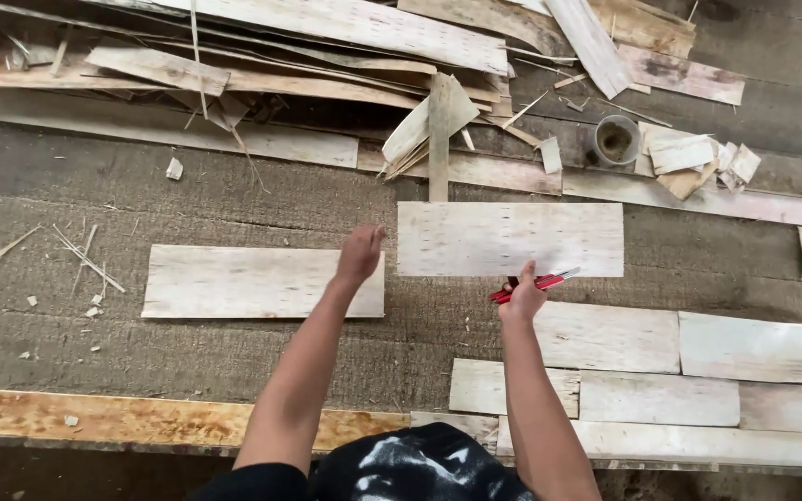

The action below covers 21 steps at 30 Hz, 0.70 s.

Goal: Measuring, cutting, and organizing thin wood veneer sheets using a utility knife and a wooden ruler in a workshop.

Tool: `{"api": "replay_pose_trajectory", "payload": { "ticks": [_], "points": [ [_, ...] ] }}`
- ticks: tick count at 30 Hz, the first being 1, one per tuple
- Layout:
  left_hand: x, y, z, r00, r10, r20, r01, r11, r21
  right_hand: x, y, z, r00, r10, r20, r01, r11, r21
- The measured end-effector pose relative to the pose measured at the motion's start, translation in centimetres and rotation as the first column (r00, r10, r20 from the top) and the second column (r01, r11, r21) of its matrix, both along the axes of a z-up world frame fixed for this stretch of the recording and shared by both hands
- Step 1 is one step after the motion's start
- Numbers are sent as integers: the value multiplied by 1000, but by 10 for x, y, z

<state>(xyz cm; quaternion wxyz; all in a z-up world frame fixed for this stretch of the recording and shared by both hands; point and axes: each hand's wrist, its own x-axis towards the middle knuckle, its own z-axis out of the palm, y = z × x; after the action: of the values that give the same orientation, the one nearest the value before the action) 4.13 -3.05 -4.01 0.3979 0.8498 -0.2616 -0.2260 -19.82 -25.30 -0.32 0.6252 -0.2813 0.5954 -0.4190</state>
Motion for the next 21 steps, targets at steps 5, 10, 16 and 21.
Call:
{"api": "replay_pose_trajectory", "payload": {
  "ticks": [5, 10, 16, 21],
  "points": [
    [-26, 2, -15, 933, 112, -343, -169, 976, -141, 5, 15, -5, 997, 61, -36, -60, 998, 27],
    [-30, 17, 11, 794, 153, -588, -327, 923, -201, 0, 24, -12, 990, 140, -4, -139, 988, 59],
    [-18, 52, 56, 872, 160, -463, -321, 900, -294, 19, 22, 36, 940, 332, -75, -340, 926, -163],
    [-22, 45, 98, 902, -42, -429, -133, 920, -369, 54, 21, 59, 649, 710, -273, -746, 525, -409]
  ]
}}
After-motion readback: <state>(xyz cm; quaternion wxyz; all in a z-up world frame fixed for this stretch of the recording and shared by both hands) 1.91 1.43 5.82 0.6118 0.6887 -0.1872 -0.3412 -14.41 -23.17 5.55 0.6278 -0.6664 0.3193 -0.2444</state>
